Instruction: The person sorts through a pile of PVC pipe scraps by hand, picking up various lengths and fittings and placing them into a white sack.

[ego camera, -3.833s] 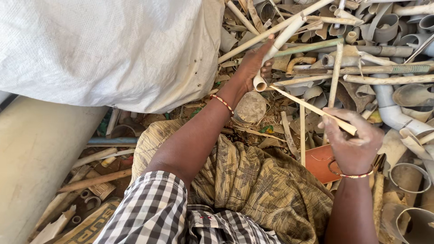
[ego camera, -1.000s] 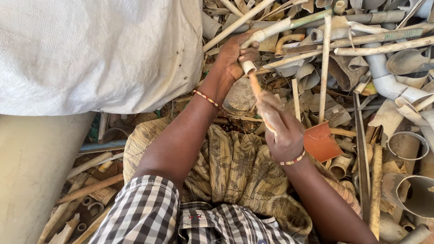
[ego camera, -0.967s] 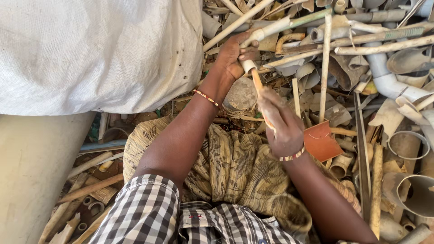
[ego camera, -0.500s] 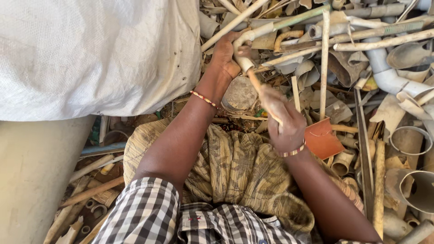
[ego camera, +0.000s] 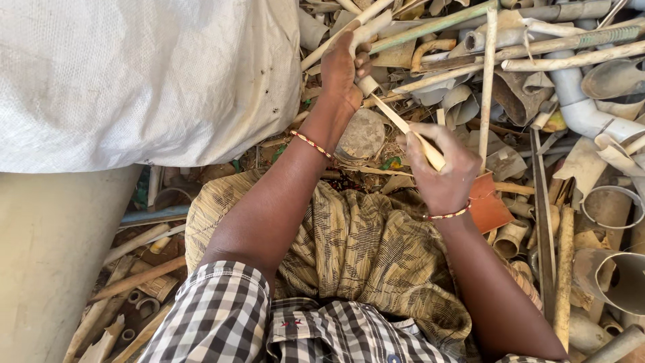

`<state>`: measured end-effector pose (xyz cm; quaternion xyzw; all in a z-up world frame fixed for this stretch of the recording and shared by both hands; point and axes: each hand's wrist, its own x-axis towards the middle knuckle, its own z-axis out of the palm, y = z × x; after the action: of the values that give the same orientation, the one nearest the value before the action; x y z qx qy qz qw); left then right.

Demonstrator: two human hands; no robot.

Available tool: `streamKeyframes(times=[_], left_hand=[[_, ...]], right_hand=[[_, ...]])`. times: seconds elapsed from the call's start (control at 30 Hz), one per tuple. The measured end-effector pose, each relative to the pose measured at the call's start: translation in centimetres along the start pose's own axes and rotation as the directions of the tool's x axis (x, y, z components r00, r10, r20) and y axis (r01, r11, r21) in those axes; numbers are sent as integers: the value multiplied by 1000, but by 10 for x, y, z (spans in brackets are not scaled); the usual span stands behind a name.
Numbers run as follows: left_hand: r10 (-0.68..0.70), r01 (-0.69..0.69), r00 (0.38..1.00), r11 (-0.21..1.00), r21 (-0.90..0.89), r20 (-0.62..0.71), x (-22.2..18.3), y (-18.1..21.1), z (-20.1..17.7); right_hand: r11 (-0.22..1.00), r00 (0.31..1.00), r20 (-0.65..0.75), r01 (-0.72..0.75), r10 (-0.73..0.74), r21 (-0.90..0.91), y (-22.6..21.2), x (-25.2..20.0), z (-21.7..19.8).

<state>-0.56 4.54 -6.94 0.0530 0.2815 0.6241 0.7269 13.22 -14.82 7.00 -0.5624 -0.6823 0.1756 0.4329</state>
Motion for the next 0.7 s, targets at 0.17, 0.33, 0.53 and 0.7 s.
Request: streamKeyframes(times=[0.17, 0.33, 0.53, 0.7], left_hand=[[73, -76, 997, 990, 122, 26, -6, 5, 4], [135, -126, 990, 969, 214, -28, -8, 5, 5], [101, -81, 993, 961, 263, -64, -17, -4, 12], [27, -3, 995, 971, 239, -99, -29, 1, 15]], right_hand=[[970, 954, 210, -234, 215, 69, 0, 1, -13], [972, 924, 304, -220, 233, -80, 16, 7, -18], [652, 942, 324, 301, -89, -696, 28, 0, 2], [725, 936, 342, 292, -82, -624, 24, -6, 9]])
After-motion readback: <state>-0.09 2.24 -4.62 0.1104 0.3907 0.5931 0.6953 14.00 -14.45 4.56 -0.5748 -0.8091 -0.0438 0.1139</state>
